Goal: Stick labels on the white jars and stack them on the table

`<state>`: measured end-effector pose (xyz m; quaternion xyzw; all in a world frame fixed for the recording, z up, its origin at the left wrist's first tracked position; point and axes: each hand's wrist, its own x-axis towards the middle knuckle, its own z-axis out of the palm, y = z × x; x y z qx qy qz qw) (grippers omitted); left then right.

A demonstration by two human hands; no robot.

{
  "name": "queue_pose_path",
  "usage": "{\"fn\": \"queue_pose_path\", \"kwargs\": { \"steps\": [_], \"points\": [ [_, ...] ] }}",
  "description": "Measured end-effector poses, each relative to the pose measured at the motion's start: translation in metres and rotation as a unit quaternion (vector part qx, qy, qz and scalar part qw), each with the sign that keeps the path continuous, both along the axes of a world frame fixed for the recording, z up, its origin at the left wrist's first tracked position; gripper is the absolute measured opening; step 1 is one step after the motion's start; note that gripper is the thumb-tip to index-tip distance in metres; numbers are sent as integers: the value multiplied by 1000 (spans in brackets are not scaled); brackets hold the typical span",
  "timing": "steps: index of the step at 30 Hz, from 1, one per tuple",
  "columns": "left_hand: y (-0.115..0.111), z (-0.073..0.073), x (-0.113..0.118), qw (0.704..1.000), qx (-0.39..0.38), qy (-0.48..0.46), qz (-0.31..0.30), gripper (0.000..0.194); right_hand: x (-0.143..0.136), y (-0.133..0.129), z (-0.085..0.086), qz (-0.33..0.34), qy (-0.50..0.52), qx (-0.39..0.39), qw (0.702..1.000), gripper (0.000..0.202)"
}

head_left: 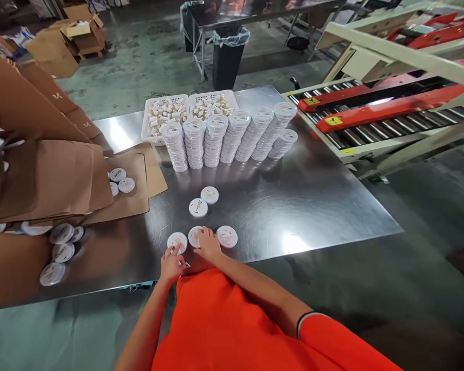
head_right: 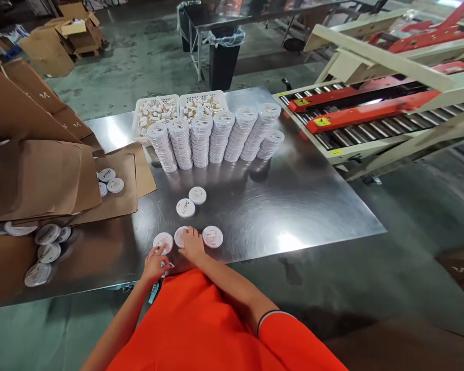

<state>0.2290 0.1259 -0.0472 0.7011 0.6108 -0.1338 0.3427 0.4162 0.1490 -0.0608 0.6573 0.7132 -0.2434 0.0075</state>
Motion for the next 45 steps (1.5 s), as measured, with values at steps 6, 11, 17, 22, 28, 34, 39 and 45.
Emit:
{"fn": "queue_pose_path", "kwargs": {
  "steps": [6,11,17,22,28,34,39,45],
  "points": [
    [1,-3,2,1000,-5,1,-8,7,-7,6,0,-29,-66,-62,995,69],
    [1,-2,0,1000,-2,6,0,8,3,6,11,-4,-52,-59,997,59],
    [-4,-1,-13,1000,12,-1,-9,8,25,2,-7,250,-1,29,968,60],
    [-11,-7,-15,1000,18,-7,-5,8,8,-9,-27,164,-10,26,986,49],
    [-16,-7,-18,1000,22,6,8,9,-18,-17,-26,73,72,-25,994,53],
    [-11,5,-8,999,34,4,-4,10,34,-17,-9,-50,71,17,996,54],
    [1,10,26,997,1,-38,-71,9,90,-20,-12,-81,-36,10,996,82],
    [6,3,37,995,-28,-30,-93,10,95,-23,-24,-85,-38,-16,996,87]
  ]
}}
